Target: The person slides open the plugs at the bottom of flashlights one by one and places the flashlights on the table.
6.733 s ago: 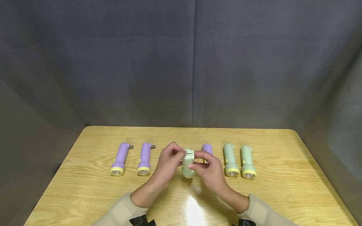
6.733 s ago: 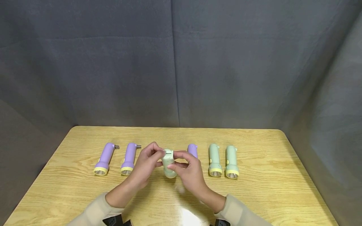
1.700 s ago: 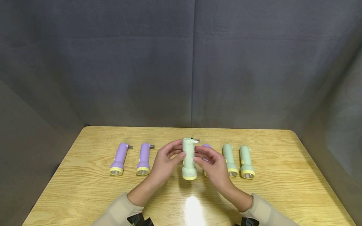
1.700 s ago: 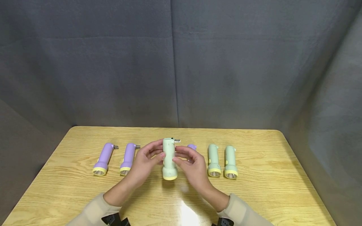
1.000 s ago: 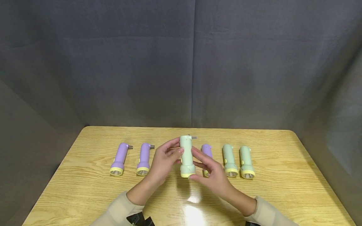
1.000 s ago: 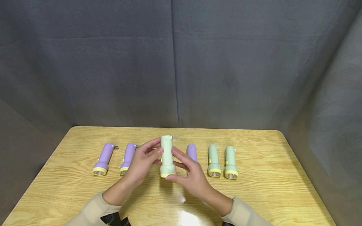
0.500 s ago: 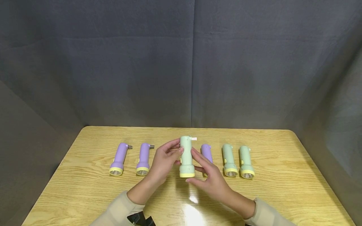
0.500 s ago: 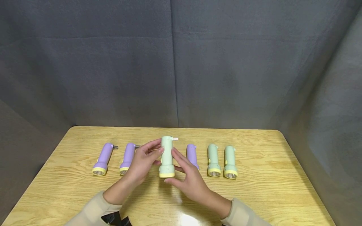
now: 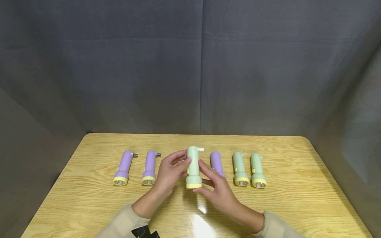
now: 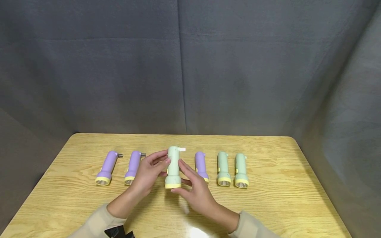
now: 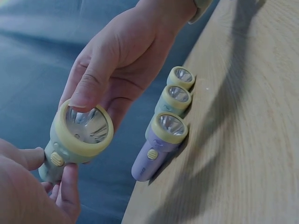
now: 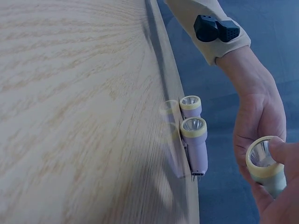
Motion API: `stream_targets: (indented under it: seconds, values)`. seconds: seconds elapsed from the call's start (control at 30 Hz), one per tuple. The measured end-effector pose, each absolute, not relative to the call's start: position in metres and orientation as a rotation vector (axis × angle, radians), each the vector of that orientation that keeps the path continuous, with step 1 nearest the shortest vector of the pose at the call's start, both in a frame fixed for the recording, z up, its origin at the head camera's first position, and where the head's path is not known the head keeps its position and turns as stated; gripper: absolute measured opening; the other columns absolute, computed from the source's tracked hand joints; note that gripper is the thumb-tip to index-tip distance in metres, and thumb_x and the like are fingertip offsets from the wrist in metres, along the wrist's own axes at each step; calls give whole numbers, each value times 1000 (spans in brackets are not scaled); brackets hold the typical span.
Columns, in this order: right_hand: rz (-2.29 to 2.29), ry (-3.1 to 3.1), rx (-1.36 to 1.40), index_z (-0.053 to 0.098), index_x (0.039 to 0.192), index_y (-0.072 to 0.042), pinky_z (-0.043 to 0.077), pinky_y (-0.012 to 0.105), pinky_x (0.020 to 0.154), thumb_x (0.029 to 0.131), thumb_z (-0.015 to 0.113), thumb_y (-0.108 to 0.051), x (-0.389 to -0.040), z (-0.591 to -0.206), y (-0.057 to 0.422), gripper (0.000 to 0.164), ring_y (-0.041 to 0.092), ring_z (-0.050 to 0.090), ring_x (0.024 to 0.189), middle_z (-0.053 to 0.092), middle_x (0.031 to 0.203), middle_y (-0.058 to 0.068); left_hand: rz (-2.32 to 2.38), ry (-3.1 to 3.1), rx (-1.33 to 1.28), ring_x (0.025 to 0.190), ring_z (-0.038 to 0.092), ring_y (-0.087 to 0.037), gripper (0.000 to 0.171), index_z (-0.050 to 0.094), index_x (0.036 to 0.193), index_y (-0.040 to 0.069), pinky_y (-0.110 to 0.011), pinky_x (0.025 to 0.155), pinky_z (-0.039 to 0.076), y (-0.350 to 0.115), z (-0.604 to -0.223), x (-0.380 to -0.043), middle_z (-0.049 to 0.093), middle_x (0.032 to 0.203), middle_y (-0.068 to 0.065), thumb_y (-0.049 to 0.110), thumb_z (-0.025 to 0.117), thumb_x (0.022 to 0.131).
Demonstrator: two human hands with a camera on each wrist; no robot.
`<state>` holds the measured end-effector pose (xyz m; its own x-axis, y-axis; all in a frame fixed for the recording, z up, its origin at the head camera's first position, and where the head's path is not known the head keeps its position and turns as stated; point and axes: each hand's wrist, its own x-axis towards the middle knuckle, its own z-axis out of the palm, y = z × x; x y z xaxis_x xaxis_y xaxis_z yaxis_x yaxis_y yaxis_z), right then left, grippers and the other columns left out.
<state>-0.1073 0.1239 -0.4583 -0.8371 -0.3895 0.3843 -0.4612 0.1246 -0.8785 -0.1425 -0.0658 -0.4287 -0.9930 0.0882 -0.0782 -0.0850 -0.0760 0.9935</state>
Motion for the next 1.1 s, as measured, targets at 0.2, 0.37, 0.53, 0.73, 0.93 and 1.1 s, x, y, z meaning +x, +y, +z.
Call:
stream_targets:
  seconds: [0.2, 0.37, 0.53, 0.73, 0.93, 1.1]
  values:
    - [1900, -2329, 821, 35, 156, 0, 52, 37, 100, 85, 78, 0, -109, -460, 120, 83, 39, 42, 140, 32, 161, 20, 2236, 2050, 24, 110, 66, -22, 40, 60, 137, -2, -35, 82, 59, -70, -434, -140, 64, 133, -18, 8, 67, 99]
    - [1965, -2318, 813, 34, 156, 2, 52, 37, 101, 87, 76, 2, -112, -461, 115, 81, 38, 43, 140, 33, 161, 20, 2235, 2085, 42, 116, 64, -25, 41, 58, 139, -3, -35, 87, 58, -72, -439, -138, 63, 135, -19, 4, 64, 100]
    - [2021, -2345, 807, 34, 157, -2, 50, 36, 103, 89, 74, 1, -118, -462, 108, 79, 32, 43, 142, 35, 161, 15, 2241, 2100, 54, 122, 61, -28, 42, 55, 143, -2, -29, 88, 57, -76, -445, -138, 60, 138, -19, 2, 61, 101]
    - [2117, -2339, 810, 33, 158, -1, 48, 35, 105, 91, 71, 4, -125, -465, 99, 77, 35, 40, 144, 34, 161, 15, 2234, 2130, 11, 126, 58, -30, 43, 52, 146, -2, -24, 89, 55, -81, -452, -139, 57, 143, -19, 2, 57, 103]
    - [2143, -2348, 802, 31, 157, 2, 46, 34, 106, 91, 70, 5, -130, -468, 92, 77, 36, 38, 144, 31, 162, 18, 2232, 2139, -58, 128, 55, -30, 44, 49, 148, -2, -26, 96, 53, -84, -457, -143, 54, 145, -19, 4, 55, 104]
    - [2145, -2384, 784, 29, 157, 3, 45, 32, 107, 92, 71, 2, -135, -472, 86, 78, 34, 37, 145, 29, 163, 18, 2213, 2160, -81, 129, 53, -31, 44, 46, 149, -3, -33, 102, 50, -86, -461, -146, 51, 147, -19, 6, 52, 106]
